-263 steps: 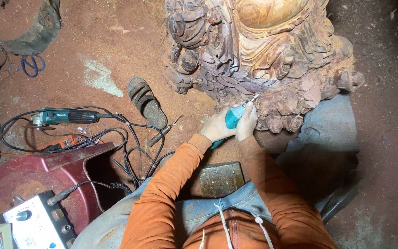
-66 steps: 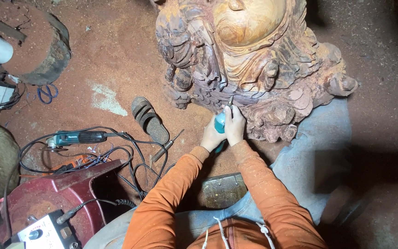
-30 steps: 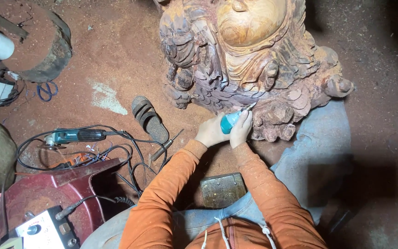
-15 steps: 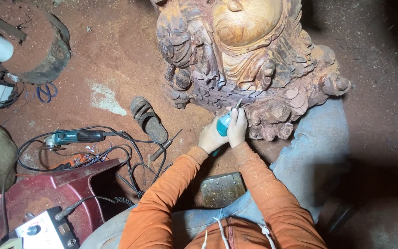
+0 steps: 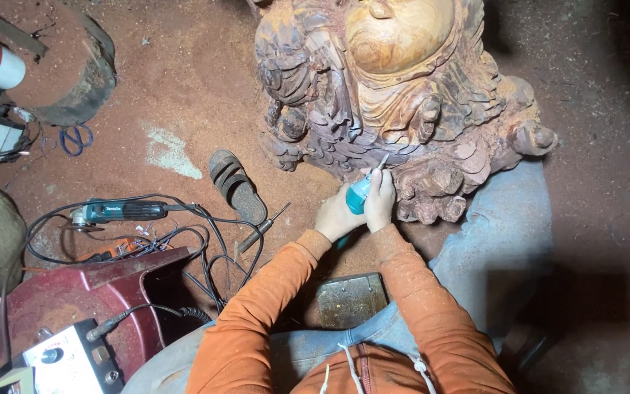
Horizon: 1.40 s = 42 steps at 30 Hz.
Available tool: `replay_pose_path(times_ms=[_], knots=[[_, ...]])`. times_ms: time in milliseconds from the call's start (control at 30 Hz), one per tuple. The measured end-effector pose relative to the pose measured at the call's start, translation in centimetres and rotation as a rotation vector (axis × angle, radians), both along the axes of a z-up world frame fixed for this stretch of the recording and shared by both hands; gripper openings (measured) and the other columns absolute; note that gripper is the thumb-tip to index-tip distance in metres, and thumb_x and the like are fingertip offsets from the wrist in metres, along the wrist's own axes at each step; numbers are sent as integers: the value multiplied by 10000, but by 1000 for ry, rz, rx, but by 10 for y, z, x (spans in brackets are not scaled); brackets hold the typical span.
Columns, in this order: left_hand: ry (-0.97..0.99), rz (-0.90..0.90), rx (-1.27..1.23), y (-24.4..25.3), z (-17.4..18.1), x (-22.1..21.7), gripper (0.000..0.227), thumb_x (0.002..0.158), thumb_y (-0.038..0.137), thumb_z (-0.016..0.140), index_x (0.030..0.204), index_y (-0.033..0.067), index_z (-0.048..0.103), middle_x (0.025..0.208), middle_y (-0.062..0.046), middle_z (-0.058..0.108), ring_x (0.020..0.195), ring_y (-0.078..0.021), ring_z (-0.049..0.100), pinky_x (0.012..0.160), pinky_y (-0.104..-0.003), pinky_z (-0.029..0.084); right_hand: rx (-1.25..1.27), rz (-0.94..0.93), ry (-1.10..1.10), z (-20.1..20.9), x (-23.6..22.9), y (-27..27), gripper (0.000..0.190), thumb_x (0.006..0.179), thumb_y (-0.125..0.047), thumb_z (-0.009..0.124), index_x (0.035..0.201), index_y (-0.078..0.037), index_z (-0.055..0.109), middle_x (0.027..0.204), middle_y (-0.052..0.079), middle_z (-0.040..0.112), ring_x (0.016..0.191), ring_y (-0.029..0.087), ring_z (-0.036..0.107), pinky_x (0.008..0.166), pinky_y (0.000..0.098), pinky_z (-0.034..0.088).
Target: Using a handheld rotary tool to carve and refine intricate details on a large wooden statue.
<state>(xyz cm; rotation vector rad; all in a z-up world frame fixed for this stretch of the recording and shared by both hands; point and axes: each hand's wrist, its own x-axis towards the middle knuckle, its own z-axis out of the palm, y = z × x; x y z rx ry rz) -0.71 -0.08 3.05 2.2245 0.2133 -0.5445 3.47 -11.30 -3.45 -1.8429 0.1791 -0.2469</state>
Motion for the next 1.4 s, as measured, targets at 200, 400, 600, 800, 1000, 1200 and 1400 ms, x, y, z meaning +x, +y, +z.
replay_pose_path(times_ms=[200, 400, 600, 800, 1000, 1200, 1400], knots=[[-48, -79, 43, 2, 3, 6, 765, 655, 695, 719, 1222, 229, 504, 1190, -146, 710, 1182, -362, 657, 1059, -502, 505, 84, -117, 41, -5, -3, -1, 424, 1130, -407, 381, 1059, -48, 597, 1041, 209, 689, 994, 349, 633, 964, 465, 457], [-12, -177, 188, 0, 33, 14, 748, 666, 659, 707, 1241, 227, 505, 1153, -140, 716, 1128, -371, 688, 1009, -488, 534, 288, -175, 29, 15, -5, 8, 386, 1124, -368, 385, 1003, -91, 625, 987, 86, 744, 960, 209, 639, 964, 355, 458], [30, -146, 176, -3, 25, 15, 787, 652, 691, 702, 1256, 226, 506, 1166, -157, 707, 1122, -389, 687, 996, -500, 539, 259, -141, 63, 26, -3, 3, 389, 1119, -357, 406, 1009, -95, 671, 988, 76, 758, 948, 205, 634, 941, 358, 463], [127, -79, 117, -4, 31, 9, 819, 622, 691, 713, 1257, 219, 502, 1169, -165, 703, 1139, -391, 675, 1017, -503, 522, 215, -80, 131, 29, -7, 2, 393, 1103, -368, 439, 1038, -106, 725, 1007, 109, 729, 988, 237, 645, 954, 382, 486], [78, -146, 189, -4, 34, 18, 782, 636, 695, 701, 1238, 233, 515, 1192, -146, 703, 1145, -385, 676, 1020, -495, 531, 315, -182, 90, 39, -4, 9, 401, 1105, -376, 435, 1067, -49, 664, 1005, 100, 703, 968, 211, 591, 940, 368, 469], [88, -124, 152, 0, 34, 16, 765, 641, 674, 717, 1216, 212, 515, 1214, -163, 693, 1170, -397, 661, 1030, -504, 521, 226, -154, 137, 27, -2, 7, 392, 1111, -386, 415, 1044, -84, 655, 1022, 87, 754, 1003, 236, 647, 986, 394, 461], [140, -63, 145, 2, 35, 5, 786, 640, 691, 718, 1245, 234, 513, 1231, -143, 691, 1184, -376, 656, 1033, -501, 514, 195, -77, 196, 18, -6, 10, 394, 1106, -404, 418, 1039, -104, 664, 1013, 78, 758, 1020, 253, 672, 988, 415, 473]])
